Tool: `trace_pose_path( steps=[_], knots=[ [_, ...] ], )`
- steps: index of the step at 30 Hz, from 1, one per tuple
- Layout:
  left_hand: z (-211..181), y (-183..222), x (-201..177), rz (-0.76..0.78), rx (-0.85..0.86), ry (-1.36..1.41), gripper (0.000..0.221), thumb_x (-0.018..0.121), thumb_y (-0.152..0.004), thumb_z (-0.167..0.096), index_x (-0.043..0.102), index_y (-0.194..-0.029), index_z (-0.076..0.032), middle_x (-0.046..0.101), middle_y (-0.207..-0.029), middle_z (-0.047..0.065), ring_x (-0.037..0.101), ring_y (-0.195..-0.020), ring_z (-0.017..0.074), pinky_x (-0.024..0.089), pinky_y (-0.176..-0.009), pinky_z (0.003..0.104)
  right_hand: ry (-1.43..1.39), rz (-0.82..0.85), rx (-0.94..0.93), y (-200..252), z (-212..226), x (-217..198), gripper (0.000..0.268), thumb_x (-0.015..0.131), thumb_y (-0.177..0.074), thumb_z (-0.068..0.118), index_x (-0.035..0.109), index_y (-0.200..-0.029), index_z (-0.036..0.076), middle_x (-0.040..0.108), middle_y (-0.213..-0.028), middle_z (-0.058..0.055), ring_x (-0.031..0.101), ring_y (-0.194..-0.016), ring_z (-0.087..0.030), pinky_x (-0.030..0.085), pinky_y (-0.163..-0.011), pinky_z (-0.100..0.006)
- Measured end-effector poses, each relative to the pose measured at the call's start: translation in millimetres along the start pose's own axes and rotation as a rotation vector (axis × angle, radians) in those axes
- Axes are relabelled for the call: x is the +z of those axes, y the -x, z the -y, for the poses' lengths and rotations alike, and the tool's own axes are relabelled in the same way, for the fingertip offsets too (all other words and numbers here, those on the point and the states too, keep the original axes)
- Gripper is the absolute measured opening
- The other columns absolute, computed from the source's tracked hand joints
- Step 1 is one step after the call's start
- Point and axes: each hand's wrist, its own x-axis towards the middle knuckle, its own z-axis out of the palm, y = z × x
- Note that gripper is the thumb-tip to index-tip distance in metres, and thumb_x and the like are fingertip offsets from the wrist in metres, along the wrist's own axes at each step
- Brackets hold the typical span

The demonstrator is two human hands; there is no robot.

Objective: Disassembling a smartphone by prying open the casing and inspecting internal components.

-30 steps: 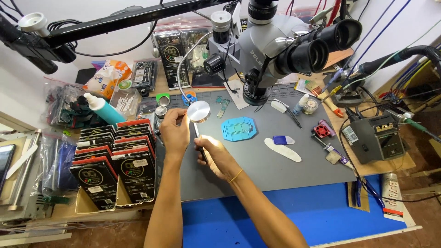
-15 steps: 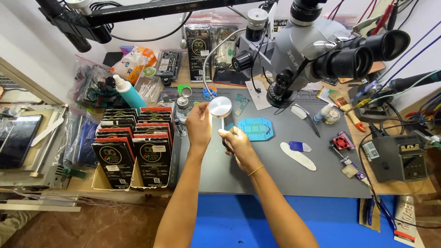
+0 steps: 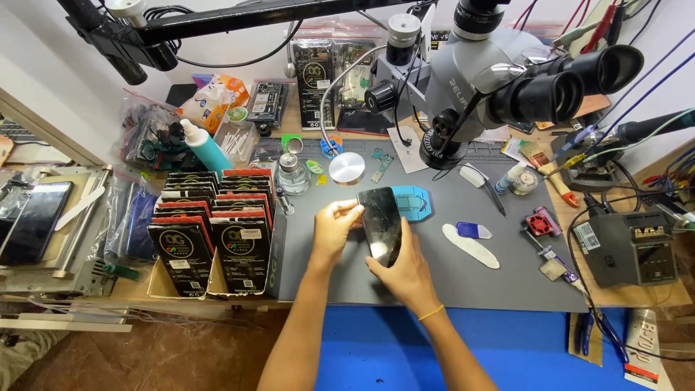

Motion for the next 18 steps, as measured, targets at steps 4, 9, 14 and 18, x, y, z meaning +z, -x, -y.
trace_pose_path(
  steps=[4,9,14,18],
  knots=[
    [16,28,2,0.009,-0.122,0.149,0.032,0.087,-0.088,-0.013,0.077,-0.112,0.006,0.079,-0.088,0.019,0.076,-0.072,0.0199,0.067,-0.069,0.031,0.095,-0.024,-0.076,14,-36,-3,0.107,0.080,-0.084,0.027,0.017,-0.167,0.005,0.051,-0.140,-0.031,0.055,-0.132,-0.053,0.049,-0.110,-0.061],
    [6,62,5,0.174,-0.214,0.212,0.024,0.077,-0.093,-0.011,0.077,-0.108,0.007,0.076,-0.086,0.015,0.072,-0.075,0.0198,0.063,-0.076,0.027,0.234,-0.166,-0.106,21,-78,5,0.114,0.082,-0.075,0.039,0.018,-0.168,0.017,0.053,-0.134,-0.013,0.060,-0.118,-0.034,0.057,-0.087,-0.049],
    [-10,74,4,0.209,-0.265,0.183,0.021,0.075,-0.093,-0.010,0.076,-0.101,0.010,0.075,-0.086,0.018,0.073,-0.077,0.0247,0.065,-0.079,0.033,0.270,-0.210,-0.170,30,-91,7,0.112,0.081,-0.076,0.038,0.019,-0.167,0.015,0.054,-0.131,-0.011,0.058,-0.118,-0.031,0.058,-0.086,-0.047],
    [-5,75,10,0.152,-0.290,0.115,0.015,0.071,-0.091,-0.006,0.075,-0.092,0.009,0.072,-0.083,0.018,0.072,-0.073,0.0250,0.064,-0.074,0.031,0.323,-0.245,-0.228,34,-95,8,0.109,0.080,-0.079,0.038,0.021,-0.166,0.012,0.055,-0.119,-0.009,0.059,-0.107,-0.030,0.059,-0.076,-0.047]
  ],
)
